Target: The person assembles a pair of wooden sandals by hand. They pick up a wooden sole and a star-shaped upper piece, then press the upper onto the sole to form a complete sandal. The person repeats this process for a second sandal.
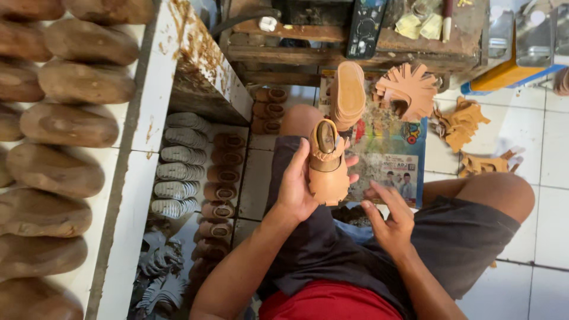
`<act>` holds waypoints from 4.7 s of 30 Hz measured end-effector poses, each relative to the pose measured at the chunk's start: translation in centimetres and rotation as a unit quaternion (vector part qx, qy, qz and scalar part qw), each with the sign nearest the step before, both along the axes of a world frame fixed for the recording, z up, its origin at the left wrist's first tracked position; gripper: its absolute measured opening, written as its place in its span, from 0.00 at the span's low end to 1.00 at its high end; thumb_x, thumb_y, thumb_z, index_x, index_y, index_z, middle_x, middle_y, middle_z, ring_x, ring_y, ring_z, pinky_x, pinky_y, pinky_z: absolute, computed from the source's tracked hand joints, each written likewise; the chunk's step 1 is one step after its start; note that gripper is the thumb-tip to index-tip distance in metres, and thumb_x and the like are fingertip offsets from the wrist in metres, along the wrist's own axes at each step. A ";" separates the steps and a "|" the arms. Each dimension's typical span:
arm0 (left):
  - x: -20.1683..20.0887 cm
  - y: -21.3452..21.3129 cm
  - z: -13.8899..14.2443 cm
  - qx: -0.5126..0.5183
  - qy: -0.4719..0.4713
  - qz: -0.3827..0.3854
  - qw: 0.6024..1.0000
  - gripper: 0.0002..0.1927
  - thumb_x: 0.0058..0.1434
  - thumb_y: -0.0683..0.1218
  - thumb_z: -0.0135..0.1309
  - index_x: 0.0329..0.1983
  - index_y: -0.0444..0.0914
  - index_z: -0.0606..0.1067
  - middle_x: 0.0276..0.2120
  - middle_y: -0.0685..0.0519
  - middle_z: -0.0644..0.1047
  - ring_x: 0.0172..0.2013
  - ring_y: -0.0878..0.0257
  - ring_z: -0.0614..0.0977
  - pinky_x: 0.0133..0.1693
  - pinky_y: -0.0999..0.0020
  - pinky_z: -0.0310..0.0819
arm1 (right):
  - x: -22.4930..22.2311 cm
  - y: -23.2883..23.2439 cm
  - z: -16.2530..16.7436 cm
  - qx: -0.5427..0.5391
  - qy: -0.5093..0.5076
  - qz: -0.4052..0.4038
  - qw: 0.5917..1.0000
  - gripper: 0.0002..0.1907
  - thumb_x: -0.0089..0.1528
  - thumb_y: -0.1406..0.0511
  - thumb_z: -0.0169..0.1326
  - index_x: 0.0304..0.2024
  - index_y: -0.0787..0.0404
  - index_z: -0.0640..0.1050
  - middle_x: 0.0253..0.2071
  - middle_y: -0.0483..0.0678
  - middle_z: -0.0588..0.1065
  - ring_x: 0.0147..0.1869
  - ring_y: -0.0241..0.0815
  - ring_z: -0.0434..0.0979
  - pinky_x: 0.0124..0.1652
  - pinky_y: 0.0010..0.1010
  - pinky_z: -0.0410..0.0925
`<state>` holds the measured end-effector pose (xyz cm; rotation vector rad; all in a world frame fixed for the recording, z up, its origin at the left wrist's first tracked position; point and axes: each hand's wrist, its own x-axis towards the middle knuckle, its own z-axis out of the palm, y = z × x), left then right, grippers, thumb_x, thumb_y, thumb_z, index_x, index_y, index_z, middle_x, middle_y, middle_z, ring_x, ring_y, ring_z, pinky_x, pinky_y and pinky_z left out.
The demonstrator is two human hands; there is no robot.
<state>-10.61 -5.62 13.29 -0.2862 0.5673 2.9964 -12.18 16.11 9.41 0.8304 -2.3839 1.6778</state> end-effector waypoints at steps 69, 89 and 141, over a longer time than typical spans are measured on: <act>6.2 -13.5 -7.9 -0.082 -0.070 0.237 0.965 0.36 0.65 0.46 0.45 0.77 0.33 0.57 0.64 0.43 0.70 0.62 0.54 0.74 0.64 0.57 0.70 | -6.3 -3.9 -6.6 -0.127 -0.548 0.037 0.826 0.20 0.77 0.58 0.42 0.46 0.70 0.75 0.33 0.52 0.73 0.40 0.45 0.72 0.46 0.38 0.66; -13.6 -21.3 -30.3 -0.503 -0.444 0.296 0.679 0.28 0.57 0.44 0.55 0.62 0.37 0.68 0.57 0.37 0.71 0.55 0.43 0.73 0.53 0.46 0.67 | -9.1 -2.1 -16.0 0.158 -0.506 -0.045 0.847 0.14 0.71 0.65 0.51 0.41 0.72 0.80 0.34 0.50 0.79 0.39 0.38 0.79 0.44 0.30 0.72; -13.3 -19.9 -28.2 -0.375 -0.481 0.259 0.749 0.33 0.66 0.49 0.59 0.69 0.38 0.58 0.60 0.47 0.63 0.55 0.55 0.66 0.55 0.55 0.67 | -11.8 -4.8 -14.8 0.187 -0.535 -0.047 0.823 0.17 0.67 0.63 0.54 0.51 0.70 0.81 0.36 0.49 0.80 0.40 0.38 0.78 0.43 0.29 0.70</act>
